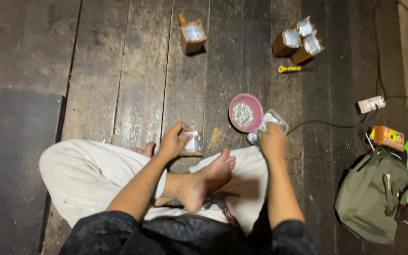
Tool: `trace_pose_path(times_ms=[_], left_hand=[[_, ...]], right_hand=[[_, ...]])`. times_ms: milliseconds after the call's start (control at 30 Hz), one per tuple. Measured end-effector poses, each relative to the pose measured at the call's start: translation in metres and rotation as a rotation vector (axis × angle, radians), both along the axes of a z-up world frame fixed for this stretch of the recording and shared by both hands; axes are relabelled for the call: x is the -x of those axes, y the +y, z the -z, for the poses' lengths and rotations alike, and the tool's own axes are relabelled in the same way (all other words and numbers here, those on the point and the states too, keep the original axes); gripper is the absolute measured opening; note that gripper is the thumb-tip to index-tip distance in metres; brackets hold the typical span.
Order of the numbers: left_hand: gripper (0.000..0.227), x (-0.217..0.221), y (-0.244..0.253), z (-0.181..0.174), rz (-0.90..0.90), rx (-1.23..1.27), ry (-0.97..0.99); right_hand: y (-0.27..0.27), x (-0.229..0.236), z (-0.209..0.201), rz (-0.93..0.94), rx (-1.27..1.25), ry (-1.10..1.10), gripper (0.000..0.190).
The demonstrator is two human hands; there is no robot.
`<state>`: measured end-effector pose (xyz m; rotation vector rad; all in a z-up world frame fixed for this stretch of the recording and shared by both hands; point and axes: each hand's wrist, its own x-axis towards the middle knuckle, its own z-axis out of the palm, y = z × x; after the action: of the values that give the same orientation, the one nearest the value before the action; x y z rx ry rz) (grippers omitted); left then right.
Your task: The person sits on the floor assembling small wooden boxes. They use a hammer to tap nails into the box corners and a power drill to drive screws into the sides. The person repeatedly picks up nails from a pink bowl and secures the box structure.
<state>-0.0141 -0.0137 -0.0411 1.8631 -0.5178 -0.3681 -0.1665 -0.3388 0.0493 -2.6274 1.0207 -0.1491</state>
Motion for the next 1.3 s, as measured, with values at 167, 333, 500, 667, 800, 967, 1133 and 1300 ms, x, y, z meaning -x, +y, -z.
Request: trace_pose_path(times_ms=[167, 333, 500, 667, 800, 967, 1133, 1300], left_hand=[[0.026, 0.002, 0.002, -0.006, 0.011, -0.012, 0.059], [0.024, -0.004, 0.001, -0.012, 0.049, 0.022, 0.05], [0.025, -0.003, 0.003, -0.01, 0.046, 0.053, 0.001], [0.025, -0.003, 0.001, -0.008, 0.034, 0.082, 0.016], [0.024, -0.003, 0.0, -0.005, 0.037, 0.086, -0.006], [0.025, -0.002, 0.003, -0.013, 0.033, 0.087, -0.002], [0.025, -0.001, 0.0, -0.007, 0.035, 0.069, -0.02], [0.024, -0.002, 0.001, -0.016, 0.039, 0.113, -0.017]], right_hand=[[-0.027, -0.091, 0.125, -0.295, 0.114, 0.479, 0.032], [-0.029, -0.099, 0.125, -0.288, 0.039, 0.571, 0.033], [-0.041, -0.082, 0.133, -0.258, -0.108, 0.239, 0.019], [-0.028, -0.076, 0.084, -0.191, -0.066, -0.063, 0.017], [-0.022, -0.069, 0.063, -0.058, 0.022, -0.21, 0.014], [-0.01, -0.062, 0.06, -0.005, -0.174, -0.223, 0.013], [0.014, -0.057, 0.051, -0.044, -0.414, -0.053, 0.011], [0.065, -0.061, 0.032, -0.271, -0.839, -0.35, 0.021]])
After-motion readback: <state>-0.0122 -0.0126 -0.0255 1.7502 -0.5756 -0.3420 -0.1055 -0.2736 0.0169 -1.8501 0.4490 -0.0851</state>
